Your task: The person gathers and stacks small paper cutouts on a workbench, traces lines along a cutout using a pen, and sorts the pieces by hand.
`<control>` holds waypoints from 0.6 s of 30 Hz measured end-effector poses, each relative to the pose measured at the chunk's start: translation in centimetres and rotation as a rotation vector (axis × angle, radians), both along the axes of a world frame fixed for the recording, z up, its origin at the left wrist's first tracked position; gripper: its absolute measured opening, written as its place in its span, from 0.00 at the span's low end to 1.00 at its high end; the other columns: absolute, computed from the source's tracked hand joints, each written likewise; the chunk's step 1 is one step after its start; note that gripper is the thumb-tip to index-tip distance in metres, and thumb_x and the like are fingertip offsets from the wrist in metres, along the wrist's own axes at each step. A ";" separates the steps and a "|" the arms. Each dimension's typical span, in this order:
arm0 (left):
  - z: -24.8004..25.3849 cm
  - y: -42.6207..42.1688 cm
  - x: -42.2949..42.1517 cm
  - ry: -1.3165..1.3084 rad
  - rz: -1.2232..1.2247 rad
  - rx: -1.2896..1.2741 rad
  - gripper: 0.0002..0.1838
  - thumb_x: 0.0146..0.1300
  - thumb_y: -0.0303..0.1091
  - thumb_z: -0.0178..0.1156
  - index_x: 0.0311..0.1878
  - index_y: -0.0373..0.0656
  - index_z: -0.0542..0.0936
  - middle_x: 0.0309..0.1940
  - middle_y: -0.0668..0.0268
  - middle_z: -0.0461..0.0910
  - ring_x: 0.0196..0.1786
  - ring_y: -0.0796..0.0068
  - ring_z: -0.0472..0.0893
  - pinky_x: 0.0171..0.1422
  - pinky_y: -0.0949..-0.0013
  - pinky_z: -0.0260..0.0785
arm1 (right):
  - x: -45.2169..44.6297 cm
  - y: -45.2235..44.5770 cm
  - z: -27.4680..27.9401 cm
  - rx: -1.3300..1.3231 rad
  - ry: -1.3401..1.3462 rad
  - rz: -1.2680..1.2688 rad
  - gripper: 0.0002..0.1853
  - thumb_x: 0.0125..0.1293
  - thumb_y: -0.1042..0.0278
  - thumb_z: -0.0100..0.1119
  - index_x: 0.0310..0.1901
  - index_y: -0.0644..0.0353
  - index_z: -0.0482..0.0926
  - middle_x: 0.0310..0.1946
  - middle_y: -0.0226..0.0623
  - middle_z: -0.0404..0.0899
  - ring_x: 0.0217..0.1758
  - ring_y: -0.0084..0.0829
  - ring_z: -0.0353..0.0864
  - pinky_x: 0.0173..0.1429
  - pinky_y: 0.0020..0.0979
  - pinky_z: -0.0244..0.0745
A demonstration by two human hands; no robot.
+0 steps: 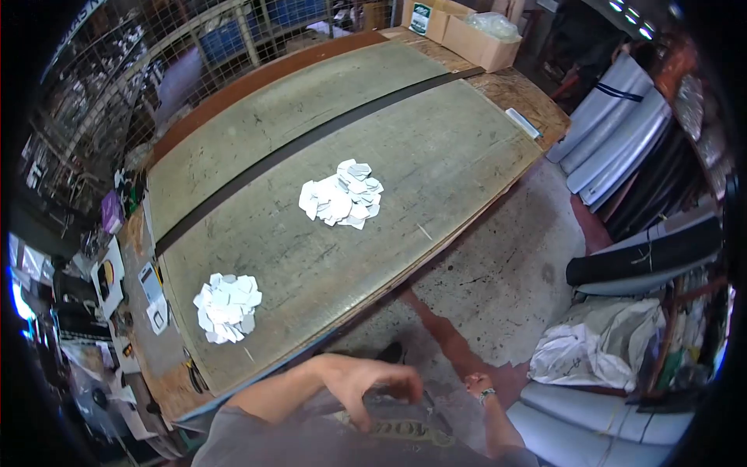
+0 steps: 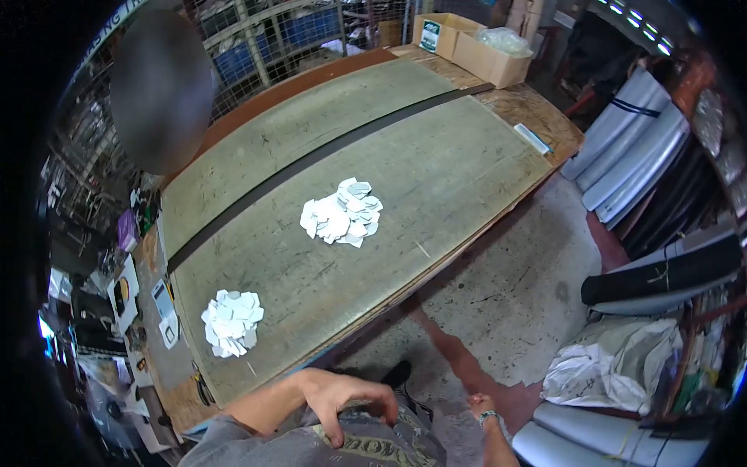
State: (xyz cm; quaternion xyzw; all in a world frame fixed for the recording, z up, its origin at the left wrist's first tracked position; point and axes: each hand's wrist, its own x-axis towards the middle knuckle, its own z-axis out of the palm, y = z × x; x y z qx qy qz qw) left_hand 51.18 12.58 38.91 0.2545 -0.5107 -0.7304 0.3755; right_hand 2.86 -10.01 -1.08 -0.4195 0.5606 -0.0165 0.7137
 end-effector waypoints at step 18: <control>-19.9 -9.0 24.1 -1.476 1.718 0.275 0.71 0.35 0.67 0.84 0.82 0.43 0.62 0.84 0.43 0.54 0.87 0.45 0.53 0.89 0.43 0.44 | 38.1 -19.1 24.4 -1.178 -0.318 0.882 0.14 0.67 0.69 0.73 0.51 0.64 0.84 0.43 0.44 0.85 0.44 0.44 0.87 0.48 0.37 0.81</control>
